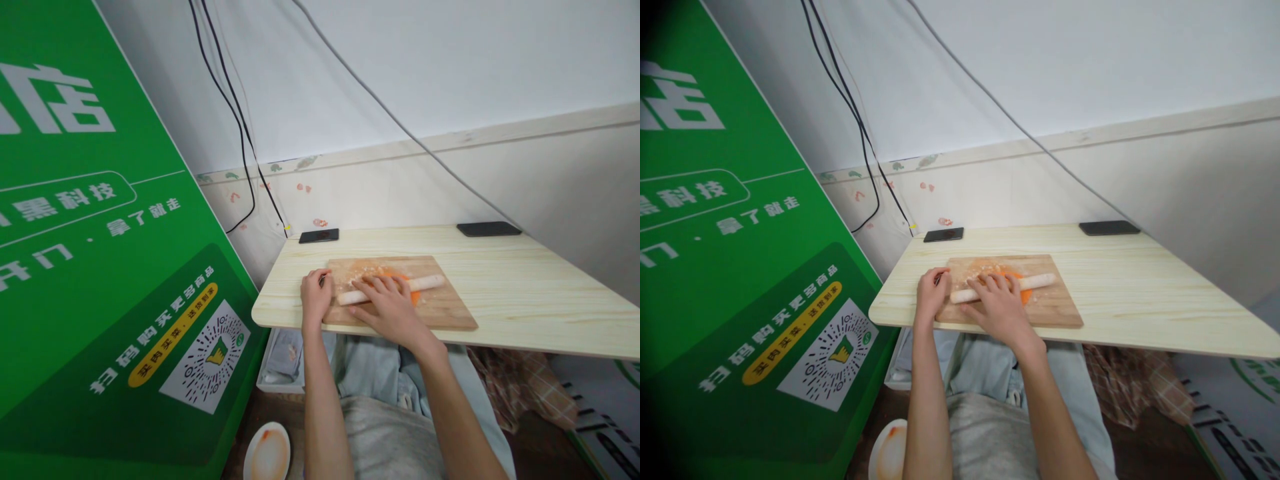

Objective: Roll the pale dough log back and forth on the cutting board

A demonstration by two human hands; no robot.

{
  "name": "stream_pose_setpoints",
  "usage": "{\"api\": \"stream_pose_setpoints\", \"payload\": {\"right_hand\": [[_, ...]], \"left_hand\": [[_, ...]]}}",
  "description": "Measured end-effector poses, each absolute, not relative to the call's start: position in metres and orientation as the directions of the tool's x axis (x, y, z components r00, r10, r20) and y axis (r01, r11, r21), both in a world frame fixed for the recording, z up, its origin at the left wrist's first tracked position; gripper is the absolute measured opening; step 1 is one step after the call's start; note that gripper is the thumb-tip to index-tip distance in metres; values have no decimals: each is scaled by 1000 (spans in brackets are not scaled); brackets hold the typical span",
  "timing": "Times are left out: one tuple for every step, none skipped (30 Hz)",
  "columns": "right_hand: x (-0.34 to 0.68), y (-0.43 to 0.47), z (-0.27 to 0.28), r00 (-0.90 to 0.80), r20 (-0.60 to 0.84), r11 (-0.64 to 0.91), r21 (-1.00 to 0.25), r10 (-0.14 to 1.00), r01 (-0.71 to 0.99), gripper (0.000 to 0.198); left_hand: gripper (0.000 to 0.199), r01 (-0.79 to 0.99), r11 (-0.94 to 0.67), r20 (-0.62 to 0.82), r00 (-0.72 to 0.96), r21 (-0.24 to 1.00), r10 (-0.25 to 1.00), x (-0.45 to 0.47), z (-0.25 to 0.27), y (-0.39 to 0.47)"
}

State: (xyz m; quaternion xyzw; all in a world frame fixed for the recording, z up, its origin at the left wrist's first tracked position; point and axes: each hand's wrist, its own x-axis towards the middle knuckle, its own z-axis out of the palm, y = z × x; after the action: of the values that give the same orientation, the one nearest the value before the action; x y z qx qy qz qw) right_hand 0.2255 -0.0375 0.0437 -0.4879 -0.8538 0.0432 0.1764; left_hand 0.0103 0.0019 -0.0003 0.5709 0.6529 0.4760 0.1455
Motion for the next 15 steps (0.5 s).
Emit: {"api": "stream_pose_setpoints", "payload": {"right_hand": [[227, -39, 45, -468, 236, 519, -252, 852, 817, 55], [228, -41, 47, -473, 213, 517, -260, 855, 816, 57], [229, -43, 49, -477, 192, 513, -268, 858, 815, 60], [230, -44, 50, -479, 177, 511, -275, 860, 815, 61], [230, -44, 51, -481, 170, 511, -280, 860, 813, 61], [230, -44, 52, -482, 169, 511, -282, 859, 812, 61], [230, -44, 51, -481, 175, 512, -281, 859, 812, 60], [229, -43, 50, -479, 185, 513, -279, 858, 812, 59], [228, -41, 48, -473, 200, 513, -276, 858, 813, 57], [227, -40, 46, -466, 218, 512, -272, 857, 815, 55], [225, -38, 44, -458, 240, 512, -268, 856, 817, 53], [224, -36, 42, -449, 262, 511, -262, 854, 819, 51], [222, -35, 41, -441, 283, 510, -257, 852, 821, 48], [221, -34, 40, -434, 299, 509, -252, 850, 823, 46], [220, -33, 39, -428, 312, 507, -249, 848, 825, 45]], "left_hand": [[21, 608, -104, 352, -306, 787, 885, 10, 0, 2], [21, 609, -102, 351, -305, 787, 885, 10, 0, 2], [22, 610, -102, 351, -305, 786, 885, 10, -1, 2], [21, 611, -102, 352, -305, 785, 885, 10, -1, 3], [21, 611, -102, 353, -305, 785, 885, 10, -1, 3], [21, 611, -103, 354, -306, 785, 884, 10, -2, 3], [21, 610, -104, 355, -306, 785, 883, 10, -2, 3], [21, 609, -105, 356, -308, 786, 882, 10, -2, 3], [21, 609, -105, 357, -309, 786, 882, 10, -2, 3], [22, 609, -106, 358, -309, 786, 881, 10, -3, 3], [22, 611, -107, 360, -309, 785, 880, 11, -3, 3], [22, 612, -108, 362, -308, 783, 880, 11, -3, 3], [22, 614, -109, 363, -307, 782, 880, 11, -3, 2], [22, 613, -110, 363, -306, 782, 880, 11, -3, 2], [22, 612, -111, 364, -305, 783, 880, 11, -2, 2]]}}
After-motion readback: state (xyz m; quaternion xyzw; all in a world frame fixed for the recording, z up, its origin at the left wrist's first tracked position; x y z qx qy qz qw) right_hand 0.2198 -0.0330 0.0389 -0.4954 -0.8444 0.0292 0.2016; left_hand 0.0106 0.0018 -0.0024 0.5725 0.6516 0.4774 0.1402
